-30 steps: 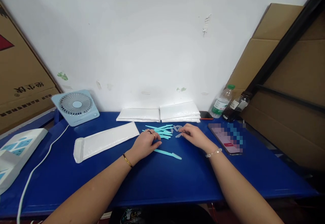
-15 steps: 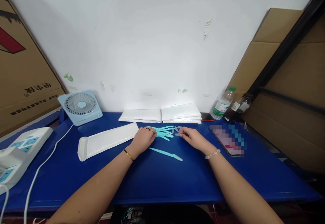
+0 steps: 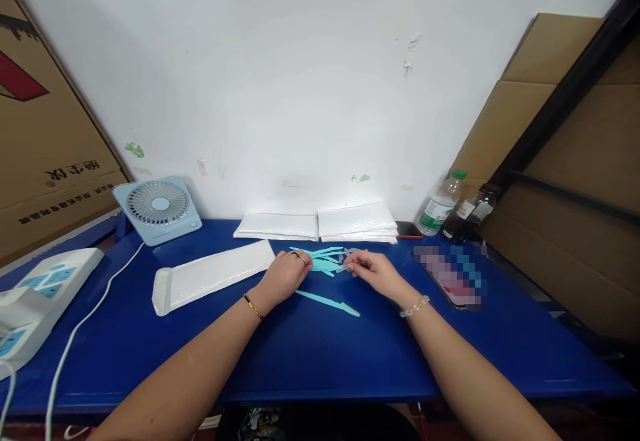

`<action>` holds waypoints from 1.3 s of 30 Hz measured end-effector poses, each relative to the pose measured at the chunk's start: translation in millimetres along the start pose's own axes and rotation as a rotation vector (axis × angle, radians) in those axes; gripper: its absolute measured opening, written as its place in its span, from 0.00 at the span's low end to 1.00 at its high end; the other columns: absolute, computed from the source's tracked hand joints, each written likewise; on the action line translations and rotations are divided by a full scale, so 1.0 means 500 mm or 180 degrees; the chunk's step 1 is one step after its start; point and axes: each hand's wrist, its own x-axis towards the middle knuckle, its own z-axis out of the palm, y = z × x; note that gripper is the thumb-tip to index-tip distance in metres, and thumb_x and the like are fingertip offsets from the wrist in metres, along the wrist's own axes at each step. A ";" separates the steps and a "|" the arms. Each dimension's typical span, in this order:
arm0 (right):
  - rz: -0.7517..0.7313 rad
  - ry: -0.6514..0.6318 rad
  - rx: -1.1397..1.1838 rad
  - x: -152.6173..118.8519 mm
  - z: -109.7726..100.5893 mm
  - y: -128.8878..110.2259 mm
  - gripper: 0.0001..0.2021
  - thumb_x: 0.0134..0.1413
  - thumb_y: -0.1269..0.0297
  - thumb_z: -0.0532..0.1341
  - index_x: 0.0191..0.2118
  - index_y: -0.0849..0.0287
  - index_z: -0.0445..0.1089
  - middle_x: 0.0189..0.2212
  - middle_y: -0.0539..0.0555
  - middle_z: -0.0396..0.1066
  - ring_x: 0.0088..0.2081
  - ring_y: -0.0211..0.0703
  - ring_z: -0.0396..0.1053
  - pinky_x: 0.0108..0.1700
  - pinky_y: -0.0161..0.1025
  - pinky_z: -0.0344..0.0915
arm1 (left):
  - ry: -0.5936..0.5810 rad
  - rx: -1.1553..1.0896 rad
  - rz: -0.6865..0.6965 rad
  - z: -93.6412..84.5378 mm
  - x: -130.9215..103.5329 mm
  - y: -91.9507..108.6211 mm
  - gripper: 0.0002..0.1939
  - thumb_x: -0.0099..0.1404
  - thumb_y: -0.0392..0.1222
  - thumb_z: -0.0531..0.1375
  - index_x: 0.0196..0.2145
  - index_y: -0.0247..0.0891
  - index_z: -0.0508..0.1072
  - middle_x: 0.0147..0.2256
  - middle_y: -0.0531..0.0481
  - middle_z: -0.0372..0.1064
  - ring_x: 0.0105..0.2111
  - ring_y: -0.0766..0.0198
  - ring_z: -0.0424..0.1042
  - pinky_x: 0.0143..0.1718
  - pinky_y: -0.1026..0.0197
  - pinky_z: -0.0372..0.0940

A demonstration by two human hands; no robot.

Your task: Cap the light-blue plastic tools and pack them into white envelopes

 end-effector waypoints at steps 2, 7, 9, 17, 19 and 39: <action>0.0055 -0.0108 0.0129 -0.001 0.004 -0.002 0.12 0.55 0.56 0.59 0.37 0.58 0.72 0.29 0.52 0.72 0.30 0.41 0.70 0.34 0.38 0.66 | -0.0011 -0.0100 0.0042 -0.001 -0.002 0.007 0.14 0.71 0.42 0.46 0.34 0.36 0.67 0.34 0.47 0.69 0.33 0.61 0.67 0.35 0.59 0.55; 0.0292 -0.0965 0.0316 -0.008 -0.005 0.004 0.11 0.51 0.56 0.62 0.36 0.58 0.73 0.26 0.52 0.73 0.29 0.42 0.71 0.33 0.39 0.67 | -0.0353 -0.0529 0.0375 0.001 -0.010 0.016 0.14 0.69 0.42 0.48 0.31 0.38 0.70 0.31 0.49 0.71 0.32 0.63 0.68 0.38 0.59 0.56; 0.0244 -0.0891 0.0026 -0.008 -0.022 0.015 0.10 0.51 0.57 0.62 0.36 0.57 0.74 0.26 0.52 0.73 0.29 0.42 0.71 0.32 0.39 0.67 | -0.0327 -0.0615 0.0384 0.004 -0.011 0.010 0.11 0.67 0.43 0.52 0.33 0.39 0.71 0.33 0.50 0.71 0.36 0.61 0.68 0.40 0.59 0.57; 0.0081 0.0464 -0.1630 0.007 -0.087 0.085 0.10 0.50 0.70 0.57 0.39 0.57 0.73 0.38 0.55 0.71 0.37 0.44 0.68 0.40 0.41 0.64 | 0.0011 -0.0033 -0.0223 0.015 0.000 -0.037 0.11 0.65 0.42 0.54 0.43 0.41 0.71 0.43 0.46 0.69 0.45 0.56 0.65 0.42 0.56 0.59; 0.0107 0.0341 -0.1754 0.008 -0.084 0.091 0.11 0.50 0.69 0.58 0.40 0.57 0.73 0.39 0.56 0.70 0.37 0.44 0.67 0.40 0.40 0.64 | -0.0042 0.0046 -0.0212 0.013 0.001 -0.039 0.08 0.65 0.41 0.54 0.39 0.40 0.72 0.39 0.47 0.70 0.42 0.57 0.66 0.40 0.57 0.58; -0.0020 0.0355 0.0246 0.004 -0.027 0.024 0.13 0.53 0.61 0.59 0.44 0.60 0.69 0.32 0.54 0.72 0.33 0.41 0.71 0.39 0.41 0.68 | 0.0226 0.0085 -0.0095 0.000 0.002 -0.017 0.15 0.69 0.42 0.46 0.33 0.37 0.69 0.34 0.47 0.69 0.37 0.59 0.65 0.35 0.58 0.54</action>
